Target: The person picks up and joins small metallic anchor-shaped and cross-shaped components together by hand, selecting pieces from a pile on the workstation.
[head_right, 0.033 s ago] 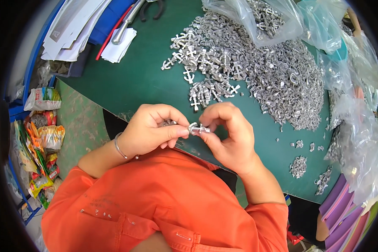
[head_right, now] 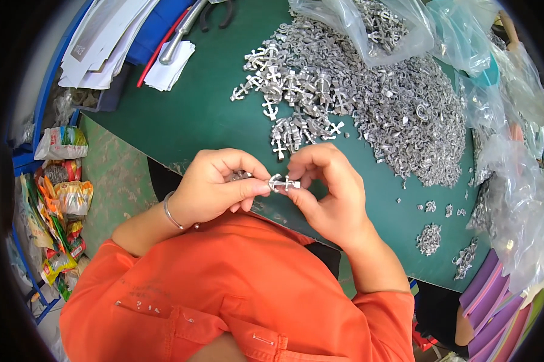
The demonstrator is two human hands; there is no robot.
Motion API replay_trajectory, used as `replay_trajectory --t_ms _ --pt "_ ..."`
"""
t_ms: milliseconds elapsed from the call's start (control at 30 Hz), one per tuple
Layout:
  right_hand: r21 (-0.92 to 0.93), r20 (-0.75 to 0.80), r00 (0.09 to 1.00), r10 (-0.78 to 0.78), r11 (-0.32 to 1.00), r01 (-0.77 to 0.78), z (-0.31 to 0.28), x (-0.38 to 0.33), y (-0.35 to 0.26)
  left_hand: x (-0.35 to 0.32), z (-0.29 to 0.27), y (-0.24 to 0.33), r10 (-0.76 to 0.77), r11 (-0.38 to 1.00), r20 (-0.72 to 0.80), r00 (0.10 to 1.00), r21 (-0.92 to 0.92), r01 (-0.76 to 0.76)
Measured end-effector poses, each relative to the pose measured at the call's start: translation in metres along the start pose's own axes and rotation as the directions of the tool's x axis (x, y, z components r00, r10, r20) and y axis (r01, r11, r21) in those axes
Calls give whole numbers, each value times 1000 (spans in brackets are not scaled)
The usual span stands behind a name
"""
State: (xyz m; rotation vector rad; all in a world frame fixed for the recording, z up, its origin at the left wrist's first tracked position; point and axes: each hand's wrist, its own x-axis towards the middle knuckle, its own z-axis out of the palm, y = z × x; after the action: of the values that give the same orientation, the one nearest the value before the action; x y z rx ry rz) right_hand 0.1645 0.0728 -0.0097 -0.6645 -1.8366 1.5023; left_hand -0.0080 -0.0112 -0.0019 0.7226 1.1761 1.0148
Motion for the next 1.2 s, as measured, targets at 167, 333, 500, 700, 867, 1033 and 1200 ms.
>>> replay_trajectory --t_ms 167,333,500,700,867,1033,1200 --pt "170 158 951 266 941 -292 -16 -2 3 0 3 1 105 994 -119 987 54 -99" --pt "215 165 923 349 900 -379 -17 0 -4 1 3 -3 163 985 -137 977 87 -152" --pt "197 132 952 277 934 -299 -16 0 1 1 2 -2 185 983 -147 972 37 -182" --pt "-25 49 997 66 998 -65 -13 2 2 4 1 -3 78 997 -134 988 -17 -81" --pt "-250 271 870 -413 842 478 -7 9 -9 9 1 -8 -84 877 -43 996 -477 54" --pt "-728 9 971 -240 664 171 -21 20 3 10 -1 -7 -85 868 28 996 -488 88" --pt "-645 149 980 -134 738 199 -18 16 1 12 0 -6 -9 927 -61 998 -374 -14"
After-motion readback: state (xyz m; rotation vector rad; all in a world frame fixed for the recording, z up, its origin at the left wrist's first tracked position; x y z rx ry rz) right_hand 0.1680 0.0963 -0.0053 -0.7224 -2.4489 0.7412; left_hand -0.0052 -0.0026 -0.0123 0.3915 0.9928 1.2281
